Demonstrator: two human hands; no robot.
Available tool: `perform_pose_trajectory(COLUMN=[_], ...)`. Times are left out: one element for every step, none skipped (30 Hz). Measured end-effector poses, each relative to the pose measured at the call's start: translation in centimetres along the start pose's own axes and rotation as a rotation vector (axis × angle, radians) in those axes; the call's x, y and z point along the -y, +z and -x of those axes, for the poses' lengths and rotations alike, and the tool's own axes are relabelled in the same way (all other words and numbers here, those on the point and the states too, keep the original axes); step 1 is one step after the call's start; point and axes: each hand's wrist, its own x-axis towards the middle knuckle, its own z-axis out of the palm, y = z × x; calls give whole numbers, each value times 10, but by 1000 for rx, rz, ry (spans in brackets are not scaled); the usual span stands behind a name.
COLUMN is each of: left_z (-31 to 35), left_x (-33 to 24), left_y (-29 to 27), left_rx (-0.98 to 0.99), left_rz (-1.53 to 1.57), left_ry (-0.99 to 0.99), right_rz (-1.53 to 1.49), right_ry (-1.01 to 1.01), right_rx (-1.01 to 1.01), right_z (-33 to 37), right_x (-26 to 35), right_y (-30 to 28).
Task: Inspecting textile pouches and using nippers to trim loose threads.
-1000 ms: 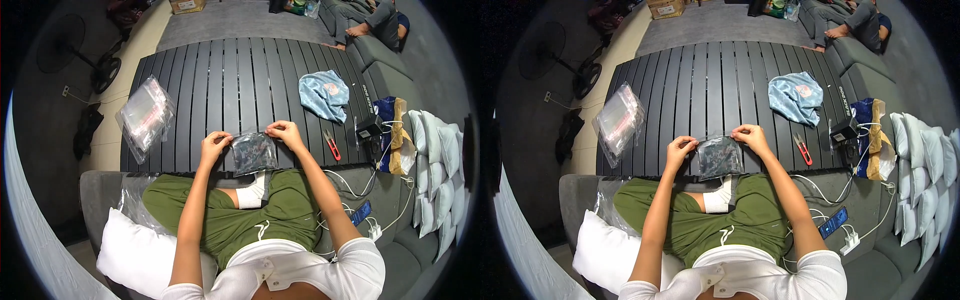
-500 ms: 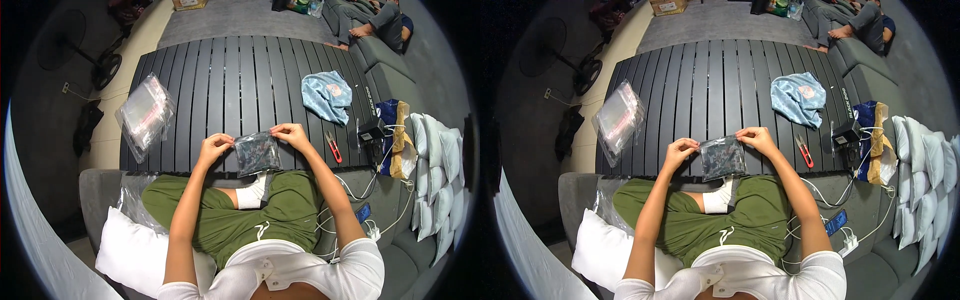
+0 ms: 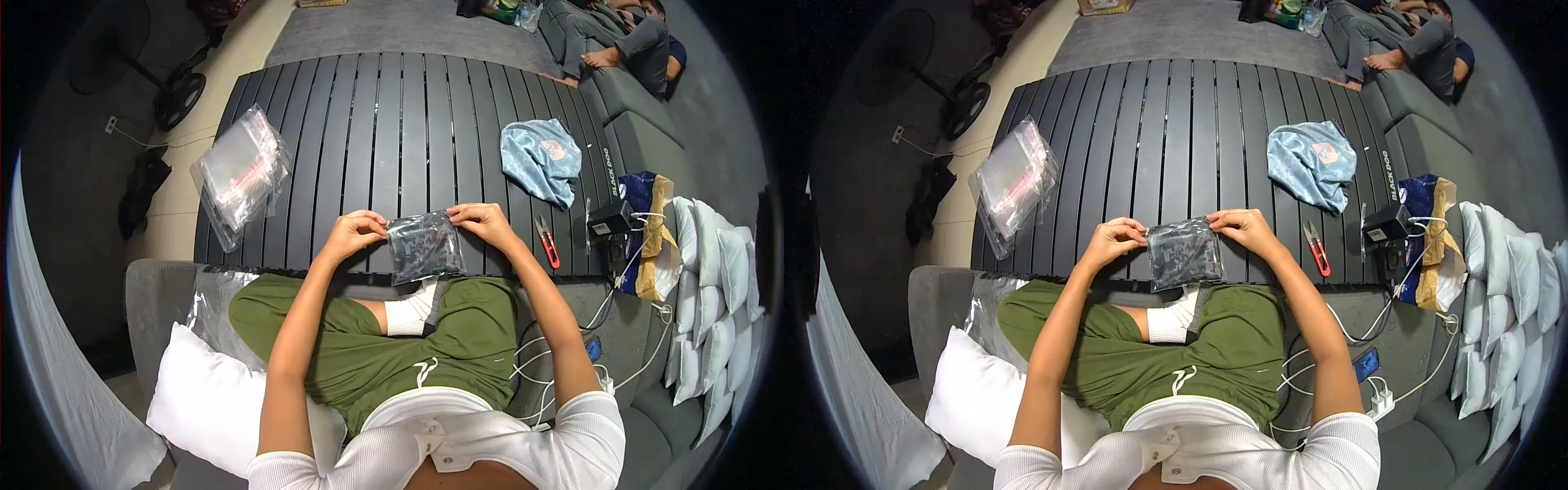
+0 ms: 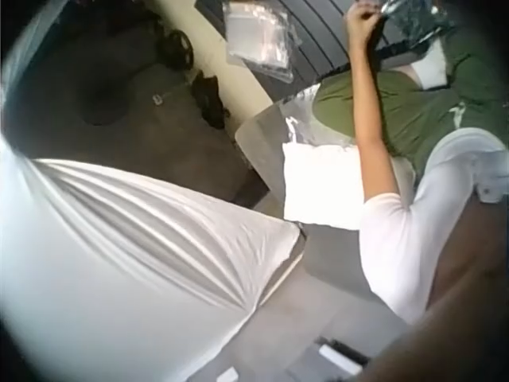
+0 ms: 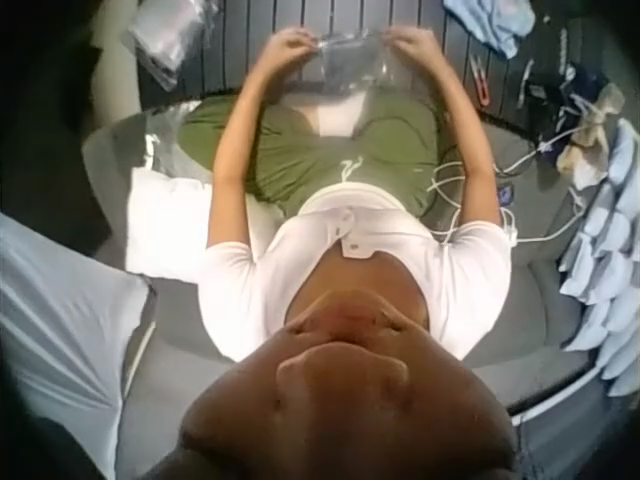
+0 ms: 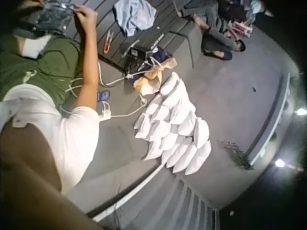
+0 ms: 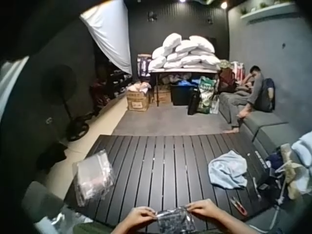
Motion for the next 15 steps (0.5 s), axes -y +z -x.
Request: perform_pose_trajectory(left_z=[0,1,2,3,3,3,3,4,5,6,6,7,7,7,7], left_x=[-1,-1,-1,0,0,-1,-1,0,0,0,0,0,0,1,1], left_y=[0,0,0,-1,-1,-1,0,1,1,2,3,3,3,2,3], left_rx=[-4,-5,-7,-12,-5,3,-1,-8,-14,-17,-20,-22,-25,-18,-12], left_rz=[1,-19,-39,-39,-61,-83,-82,-115,-149,-149,-162,-176,-176,-187,-198], left_ry=[0,23,47,47,66,85,85,114,144,143,152,162,163,166,170], right_rz=[1,24,47,47,73,99,99,135,170,170,183,197,197,205,214], right_ry=[-2,-29,-56,-59,-72,-85,-87,-111,-134,-136,-147,-158,-160,-165,-170], right_rx=[3,1,-1,3,4,5,9,5,1,4,2,-1,1,2,3], right_z=[0,1,1,2,3,4,5,6,7,8,9,10,12,14,14], right_x=[1,1,1,1,1,1,1,1,2,3,3,3,3,3,3], right_y=[0,1,2,3,4,4,4,4,5,6,6,7,9,10,10])
